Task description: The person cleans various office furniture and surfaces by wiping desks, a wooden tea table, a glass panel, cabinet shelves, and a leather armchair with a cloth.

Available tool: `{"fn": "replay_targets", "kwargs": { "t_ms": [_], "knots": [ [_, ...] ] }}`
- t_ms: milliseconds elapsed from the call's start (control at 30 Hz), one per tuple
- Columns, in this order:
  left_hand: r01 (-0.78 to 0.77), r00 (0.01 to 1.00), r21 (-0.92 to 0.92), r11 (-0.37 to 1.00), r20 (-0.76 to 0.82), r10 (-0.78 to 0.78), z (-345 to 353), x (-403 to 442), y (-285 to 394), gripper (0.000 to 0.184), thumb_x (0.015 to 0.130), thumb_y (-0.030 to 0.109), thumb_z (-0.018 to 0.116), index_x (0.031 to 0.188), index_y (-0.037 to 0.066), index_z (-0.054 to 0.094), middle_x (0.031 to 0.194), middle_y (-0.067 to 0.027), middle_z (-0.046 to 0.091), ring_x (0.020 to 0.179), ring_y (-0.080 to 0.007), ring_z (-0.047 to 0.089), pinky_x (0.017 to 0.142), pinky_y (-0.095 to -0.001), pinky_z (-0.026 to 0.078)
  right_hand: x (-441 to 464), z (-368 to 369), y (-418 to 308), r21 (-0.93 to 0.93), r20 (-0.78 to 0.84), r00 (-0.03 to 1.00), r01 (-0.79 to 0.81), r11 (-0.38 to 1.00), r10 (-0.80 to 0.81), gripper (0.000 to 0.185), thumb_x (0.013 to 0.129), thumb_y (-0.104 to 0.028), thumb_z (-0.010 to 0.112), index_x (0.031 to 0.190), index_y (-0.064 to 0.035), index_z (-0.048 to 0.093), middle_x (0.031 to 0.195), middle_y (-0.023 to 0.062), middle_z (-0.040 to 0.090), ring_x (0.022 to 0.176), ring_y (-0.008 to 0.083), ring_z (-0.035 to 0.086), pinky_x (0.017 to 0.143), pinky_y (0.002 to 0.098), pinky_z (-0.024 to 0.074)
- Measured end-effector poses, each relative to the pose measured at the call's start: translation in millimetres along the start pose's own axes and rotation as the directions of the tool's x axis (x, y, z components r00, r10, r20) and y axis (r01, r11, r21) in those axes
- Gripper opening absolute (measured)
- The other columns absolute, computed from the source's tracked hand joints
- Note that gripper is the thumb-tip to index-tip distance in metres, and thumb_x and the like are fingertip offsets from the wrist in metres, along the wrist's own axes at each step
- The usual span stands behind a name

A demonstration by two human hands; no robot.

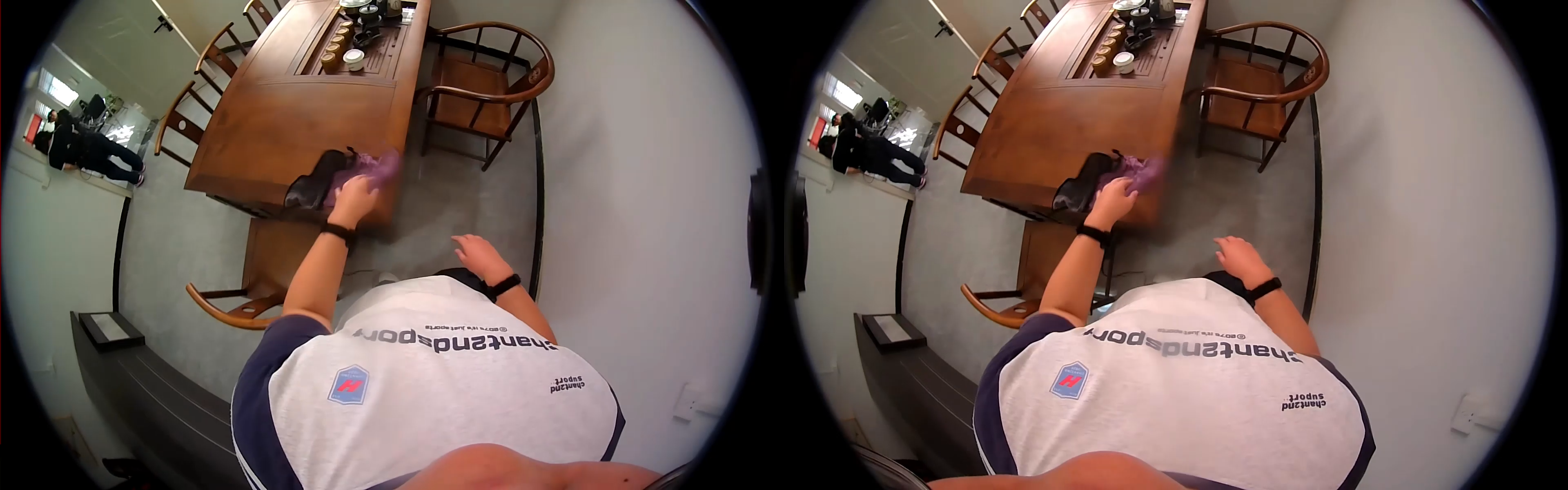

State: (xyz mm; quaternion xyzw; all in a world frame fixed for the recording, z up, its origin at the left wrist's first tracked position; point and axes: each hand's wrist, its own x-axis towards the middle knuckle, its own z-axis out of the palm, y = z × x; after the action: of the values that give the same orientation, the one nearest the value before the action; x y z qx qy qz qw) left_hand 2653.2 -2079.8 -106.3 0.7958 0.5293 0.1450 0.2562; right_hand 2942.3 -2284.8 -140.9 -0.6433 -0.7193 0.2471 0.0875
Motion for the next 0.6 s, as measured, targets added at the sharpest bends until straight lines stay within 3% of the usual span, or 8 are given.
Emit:
{"fn": "replay_targets", "kwargs": {
  "t_ms": [67, 100, 200, 300, 400, 433, 500, 600],
  "knots": [
    [-0.304, 0.951, -0.386, 0.871, -0.177, 0.253, -24.9, 16.1, 22.7, 0.027, 0.089, 0.01, 0.06, 0.115, 0.004, 0.066, 0.111, -0.0158, 0.067, 0.109, -0.0326, 0.061, 0.09, -0.0438, 0.048, 22.6, -8.1, -7.2, 0.066, 0.024, 0.999, 0.041, 0.997, -0.042, 0.036, 0.093, -0.021, 0.058, 0.126, -0.0084, 0.06, 0.113, 0.0175, 0.066, 0.105, 0.0379, 0.061, 0.09, 0.0454, 0.0503],
    [-0.415, 0.909, -0.394, 0.82, -0.224, 0.352, -66.0, 5.2, 61.7, 0.027, 0.087, 0.005, 0.059, 0.113, 0.004, 0.066, 0.103, -0.0141, 0.067, 0.1, -0.0317, 0.062, 0.085, -0.0416, 0.049, 25.0, -10.9, -10.8, 0.108, 0.06, 0.996, 0.065, 0.992, -0.071, 0.036, 0.093, -0.021, 0.058, 0.126, -0.0083, 0.06, 0.113, 0.0176, 0.066, 0.105, 0.0379, 0.061, 0.09, 0.0454, 0.0502],
    [-0.685, 0.725, -0.253, 0.684, -0.335, 0.602, -193.1, -34.1, 141.7, 0.028, 0.083, 0.004, 0.063, 0.11, 0.006, 0.068, 0.087, -0.0083, 0.062, 0.078, -0.0268, 0.06, 0.074, -0.0365, 0.048, 56.3, -3.8, -1.4, 0.121, 0.238, 0.961, 0.113, 0.986, -0.14, 0.035, 0.093, -0.022, 0.057, 0.125, -0.008, 0.061, 0.113, 0.0181, 0.065, 0.104, 0.0373, 0.062, 0.089, 0.0461, 0.0508],
    [-0.87, 0.444, -0.042, 0.491, -0.499, 0.744, -269.5, -62.6, 174.5, 0.034, 0.081, 0.012, 0.068, 0.114, 0.018, 0.063, 0.088, -0.0059, 0.06, 0.071, -0.0234, 0.057, 0.068, -0.0379, 0.048, 108.0, -11.8, 1.4, 0.032, 0.347, 0.91, 0.229, 0.973, -0.226, 0.034, 0.092, -0.023, 0.058, 0.123, -0.0084, 0.063, 0.113, 0.0184, 0.065, 0.103, 0.0371, 0.062, 0.087, 0.0473, 0.0516],
    [-0.783, 0.244, 0.332, 0.527, -0.615, 0.75, -306.6, -73.5, 197.2, 0.038, 0.089, 0.027, 0.065, 0.122, 0.035, 0.048, 0.095, -0.0068, 0.059, 0.07, -0.0232, 0.055, 0.066, -0.0413, 0.049, 170.7, -18.4, -18.9, 0.139, 0.266, 0.871, 0.389, 0.911, -0.413, 0.04, 0.09, -0.019, 0.061, 0.128, -0.0082, 0.06, 0.12, 0.0165, 0.063, 0.111, 0.0362, 0.058, 0.094, 0.0454, 0.0487],
    [-0.756, 0.198, 0.461, 0.464, -0.515, 0.834, -326.0, -72.1, 194.3, 0.058, 0.091, 0.022, 0.059, 0.139, 0.039, 0.03, 0.104, -0.012, 0.056, 0.074, -0.026, 0.055, 0.068, -0.0424, 0.049, 195.6, -17.1, -25.2, 0.168, 0.298, 0.836, 0.43, 0.887, -0.461, 0.045, 0.088, -0.018, 0.062, 0.132, -0.0083, 0.057, 0.127, 0.0171, 0.059, 0.119, 0.0361, 0.054, 0.1, 0.0455, 0.0447],
    [-0.678, 0.149, 0.609, 0.411, -0.434, 0.888, -338.9, -60.6, 200.1, 0.086, 0.093, 0.013, 0.052, 0.154, 0.048, 0.004, 0.107, -0.0162, 0.053, 0.072, -0.0269, 0.053, 0.064, -0.0395, 0.048, 234.2, -21.3, -42.2, 0.113, 0.311, 0.752, 0.578, 0.808, -0.581, 0.047, 0.087, -0.018, 0.064, 0.133, -0.0076, 0.055, 0.132, 0.0192, 0.055, 0.122, 0.0371, 0.052, 0.103, 0.0449, 0.0433],
    [-0.451, 0.16, 0.602, 0.66, -0.673, 0.723, -320.3, -30.3, 232.7, 0.086, 0.09, 0.008, 0.052, 0.151, 0.049, 0.006, 0.099, -0.0133, 0.054, 0.067, -0.0242, 0.051, 0.059, -0.0347, 0.047, 295.2, -23.2, -54.8, 0.039, 0.347, 0.587, 0.771, 0.636, -0.732, 0.059, 0.085, -0.018, 0.066, 0.141, -0.0103, 0.048, 0.144, 0.0263, 0.043, 0.131, 0.0439, 0.044, 0.108, 0.0476, 0.0391]
  ]
}}
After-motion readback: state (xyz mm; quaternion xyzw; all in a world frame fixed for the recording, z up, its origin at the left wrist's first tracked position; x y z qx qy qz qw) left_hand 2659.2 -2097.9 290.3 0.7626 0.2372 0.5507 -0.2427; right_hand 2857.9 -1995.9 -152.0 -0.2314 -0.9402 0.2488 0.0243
